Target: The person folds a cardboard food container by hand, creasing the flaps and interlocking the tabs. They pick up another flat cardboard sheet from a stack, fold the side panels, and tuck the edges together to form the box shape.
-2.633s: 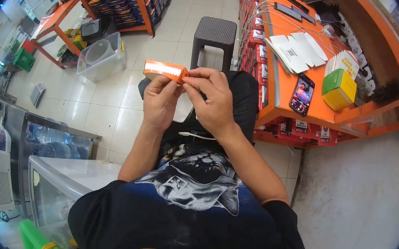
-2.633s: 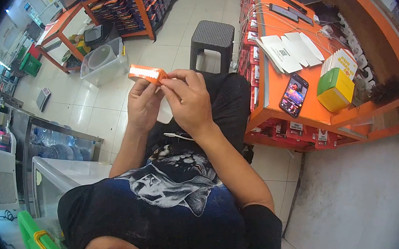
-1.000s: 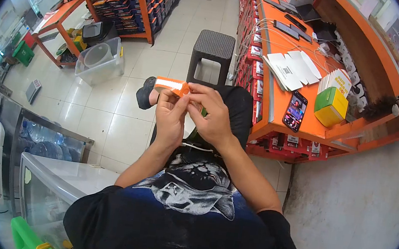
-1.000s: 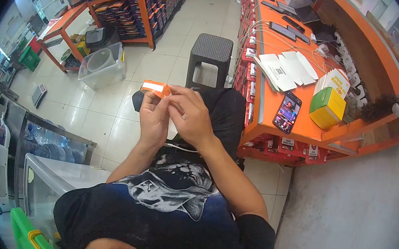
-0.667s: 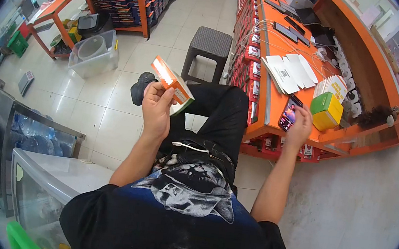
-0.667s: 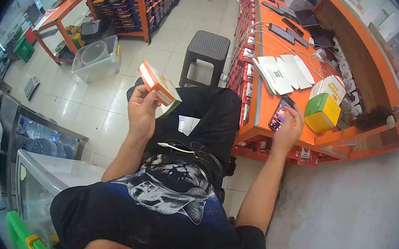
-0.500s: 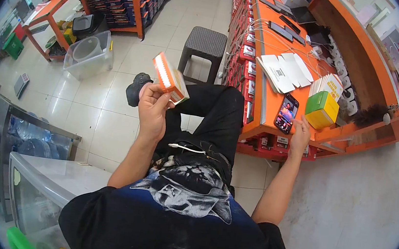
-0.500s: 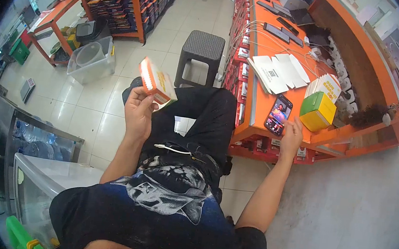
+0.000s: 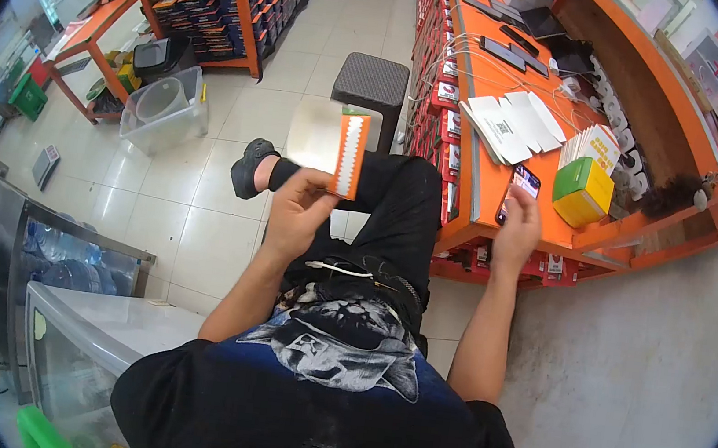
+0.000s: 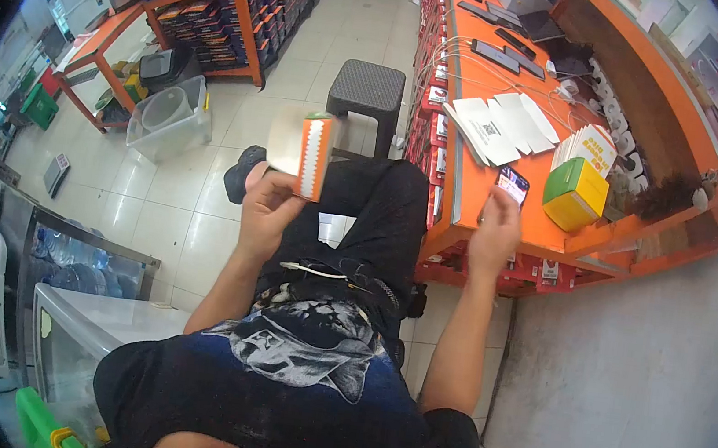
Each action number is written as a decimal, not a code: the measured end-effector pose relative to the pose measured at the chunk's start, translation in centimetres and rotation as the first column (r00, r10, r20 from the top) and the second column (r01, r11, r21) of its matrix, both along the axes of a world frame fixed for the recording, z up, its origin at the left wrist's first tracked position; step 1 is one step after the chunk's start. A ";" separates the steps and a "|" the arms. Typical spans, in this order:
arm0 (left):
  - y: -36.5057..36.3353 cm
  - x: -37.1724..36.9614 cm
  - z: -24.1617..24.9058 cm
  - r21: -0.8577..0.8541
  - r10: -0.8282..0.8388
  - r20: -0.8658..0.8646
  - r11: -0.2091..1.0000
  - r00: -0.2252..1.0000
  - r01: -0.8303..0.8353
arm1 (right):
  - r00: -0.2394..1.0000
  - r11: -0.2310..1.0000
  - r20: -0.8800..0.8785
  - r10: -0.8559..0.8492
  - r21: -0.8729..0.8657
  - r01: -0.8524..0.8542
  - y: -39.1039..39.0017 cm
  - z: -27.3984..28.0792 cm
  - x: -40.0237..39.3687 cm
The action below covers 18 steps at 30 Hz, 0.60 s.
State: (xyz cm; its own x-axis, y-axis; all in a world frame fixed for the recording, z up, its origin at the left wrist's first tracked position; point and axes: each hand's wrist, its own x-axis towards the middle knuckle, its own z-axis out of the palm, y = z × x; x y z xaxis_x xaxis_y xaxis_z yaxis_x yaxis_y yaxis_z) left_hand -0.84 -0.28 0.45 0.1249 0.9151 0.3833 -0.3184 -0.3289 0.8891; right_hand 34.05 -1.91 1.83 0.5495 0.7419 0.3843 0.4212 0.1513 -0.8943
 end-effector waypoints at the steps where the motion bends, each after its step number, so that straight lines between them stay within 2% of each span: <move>1: -0.3 0.4 0.1 -0.041 -0.039 -0.025 0.998 0.999 0.038 | 0.993 0.993 0.024 0.114 -0.017 -0.113 0.2 -0.1 -1.4; 3: -0.4 0.5 -0.3 -0.002 -0.080 -0.156 0.997 0.984 0.081 | 0.909 0.913 -0.150 0.389 -0.070 -0.402 0.0 0.8 -4.6; 4: -0.2 0.5 0.1 0.213 0.050 -0.334 0.977 0.941 0.024 | 0.908 0.913 -0.153 0.390 -0.063 -0.403 0.1 1.2 -5.9; 5: -0.3 0.3 0.7 0.303 0.112 -0.429 0.953 0.896 0.025 | 0.857 0.872 -0.273 0.438 -0.105 -0.479 0.2 1.5 -7.0; 6: -0.2 0.3 0.8 0.352 0.118 -0.436 0.935 0.892 0.049 | 0.792 0.821 -0.392 0.469 -0.136 -0.554 0.3 1.6 -7.9; 8: -0.3 0.3 0.7 0.400 0.119 -0.445 0.913 0.888 0.078 | 0.769 0.811 -0.436 0.467 -0.135 -0.569 0.5 0.9 -9.1; 9: -0.5 0.6 0.5 0.267 0.017 -0.339 0.960 0.941 0.079 | 0.748 0.800 -0.474 0.465 -0.137 -0.584 0.7 0.7 -9.6; 10: -0.6 0.9 0.3 0.128 -0.069 -0.213 0.987 0.975 0.098 | 0.771 0.800 -0.422 0.477 -0.155 -0.580 0.5 0.7 -10.2; 11: -0.6 1.0 0.3 0.129 -0.070 -0.212 0.987 0.975 0.099 | 0.771 0.800 -0.422 0.477 -0.155 -0.579 0.2 0.5 -11.0; 13: -0.8 1.5 1.1 -0.147 -0.151 -0.028 0.978 0.988 0.146 | 0.778 0.785 -0.127 0.615 0.009 -0.619 -0.4 0.3 -12.7; 14: -0.5 1.9 0.9 -0.165 -0.151 0.036 0.974 0.988 0.155 | 0.756 0.762 -0.107 0.646 0.023 -0.647 -0.6 0.4 -13.3; 15: -0.4 2.3 1.2 -0.167 -0.151 0.032 0.974 0.988 0.154 | 0.751 0.751 -0.008 0.661 0.014 -0.661 -1.1 1.3 -14.1; 17: 0.0 2.7 2.1 -0.215 -0.187 0.121 0.954 0.975 0.210 | 0.744 0.777 0.288 0.602 0.000 -0.629 -1.0 2.4 -15.4; 18: 0.5 2.7 2.4 -0.173 -0.224 0.112 0.955 0.968 0.241 | 0.776 0.805 0.337 0.533 0.080 -0.588 -0.5 2.5 -16.1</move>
